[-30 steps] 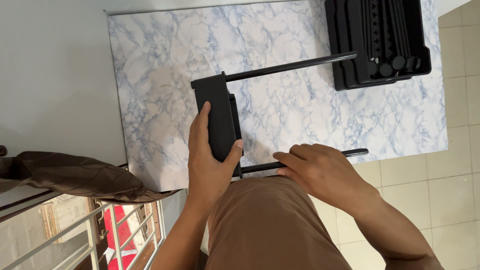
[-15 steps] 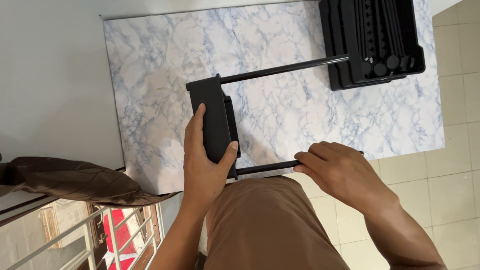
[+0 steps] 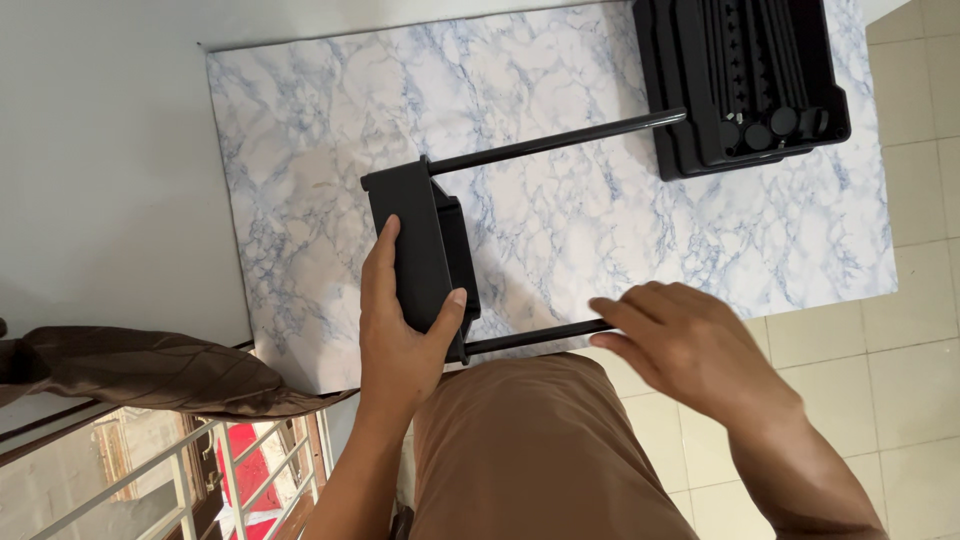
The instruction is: The person assembles a black plastic shelving unit by inserting rods into slots on a vertical panel. They handle multiple rods and a storage tray, placing rods into the panel and adjusting their positions.
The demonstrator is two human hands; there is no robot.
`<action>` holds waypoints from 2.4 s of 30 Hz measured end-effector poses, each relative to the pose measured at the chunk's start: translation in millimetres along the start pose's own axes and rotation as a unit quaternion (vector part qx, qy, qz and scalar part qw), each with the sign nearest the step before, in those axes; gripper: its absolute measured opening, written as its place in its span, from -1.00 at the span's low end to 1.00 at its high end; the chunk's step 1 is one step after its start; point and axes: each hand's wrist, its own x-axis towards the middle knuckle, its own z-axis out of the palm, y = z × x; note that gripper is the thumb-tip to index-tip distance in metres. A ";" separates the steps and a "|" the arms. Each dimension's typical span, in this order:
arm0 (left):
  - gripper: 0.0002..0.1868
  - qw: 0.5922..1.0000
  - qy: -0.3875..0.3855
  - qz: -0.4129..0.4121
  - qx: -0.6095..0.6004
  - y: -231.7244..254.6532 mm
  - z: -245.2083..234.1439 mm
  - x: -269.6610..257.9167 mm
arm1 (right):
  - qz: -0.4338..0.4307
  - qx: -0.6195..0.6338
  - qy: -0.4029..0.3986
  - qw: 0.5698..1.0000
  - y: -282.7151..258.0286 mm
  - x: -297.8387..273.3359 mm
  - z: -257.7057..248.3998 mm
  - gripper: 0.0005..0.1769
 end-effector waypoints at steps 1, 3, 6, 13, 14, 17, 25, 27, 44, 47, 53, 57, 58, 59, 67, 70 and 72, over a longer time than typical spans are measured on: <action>-0.11 1.000 0.000 0.001 0.001 0.1 -0.3 0.2 | 0.018 -0.002 0.001 1.000 1.6 -1.6 -3.6 -0.70; -0.10 1.000 0.001 -0.002 0.007 0.1 -1.2 0.1 | 0.031 -0.001 0.011 0.999 5.1 -4.6 -9.0 -0.69; -0.10 1.000 -0.004 -0.022 -0.005 0.5 -1.2 0.0 | 0.035 0.006 -0.003 0.999 10.3 -7.3 -12.2 -0.70; -0.10 1.000 -0.002 -0.023 -0.007 -0.1 0.7 -0.6 | 0.087 0.032 -0.099 0.991 18.7 -3.7 -7.5 -0.74; -0.10 1.000 -0.001 -0.019 -0.004 -0.8 0.1 -0.6 | 0.090 0.033 -0.104 0.990 18.8 -2.8 -7.4 -0.74; -0.06 1.000 -0.002 -0.015 -0.003 -2.9 -1.8 -1.1 | 0.089 0.030 -0.101 0.990 16.9 -0.5 -8.3 -0.73; 0.03 1.000 -0.006 -0.008 -0.001 -7.3 0.0 -1.6 | -0.008 -0.005 0.047 0.999 5.6 -6.1 2.0 -0.61; 0.03 1.000 -0.004 -0.023 -0.001 -6.8 0.4 -2.9 | -0.043 -0.049 0.109 0.992 3.3 -10.3 11.4 -0.70; 0.10 0.995 -0.059 -0.028 -0.070 8.9 0.5 33.0 | 0.134 0.330 0.025 0.934 -53.1 4.3 150.0 -0.45; 0.10 0.994 -0.071 -0.031 -0.079 11.0 -1.7 38.7 | 0.087 0.241 0.065 0.964 -50.3 9.0 174.5 -0.71; 0.09 0.993 -0.102 -0.037 -0.054 13.8 -5.1 45.8 | 0.005 0.217 0.112 0.970 -41.4 17.8 180.3 -0.80; 0.01 0.981 -0.133 -0.050 -0.130 8.6 -14.6 48.9 | -0.057 0.197 0.144 0.968 -52.8 22.2 159.9 -0.74; 0.00 0.975 -0.141 -0.058 -0.164 6.0 -17.2 49.2 | -0.062 0.198 0.146 0.967 -56.6 23.8 155.0 -0.74; -0.03 0.971 -0.142 -0.036 -0.187 2.8 -19.2 50.1 | -0.067 0.194 0.148 0.967 -59.2 25.3 150.2 -0.76; 0.10 0.972 -0.127 0.019 -0.198 -27.3 -16.6 27.9 | -0.016 0.249 0.145 0.958 -56.9 37.5 129.2 -0.83; 0.12 0.970 -0.130 0.053 -0.200 -38.1 -4.5 2.0 | 0.015 0.277 0.112 0.954 -52.5 41.6 122.1 -0.86; 0.18 0.957 -0.158 0.003 -0.243 -46.6 5.8 -13.3 | 0.018 0.314 0.114 0.942 -49.4 45.2 117.0 -0.84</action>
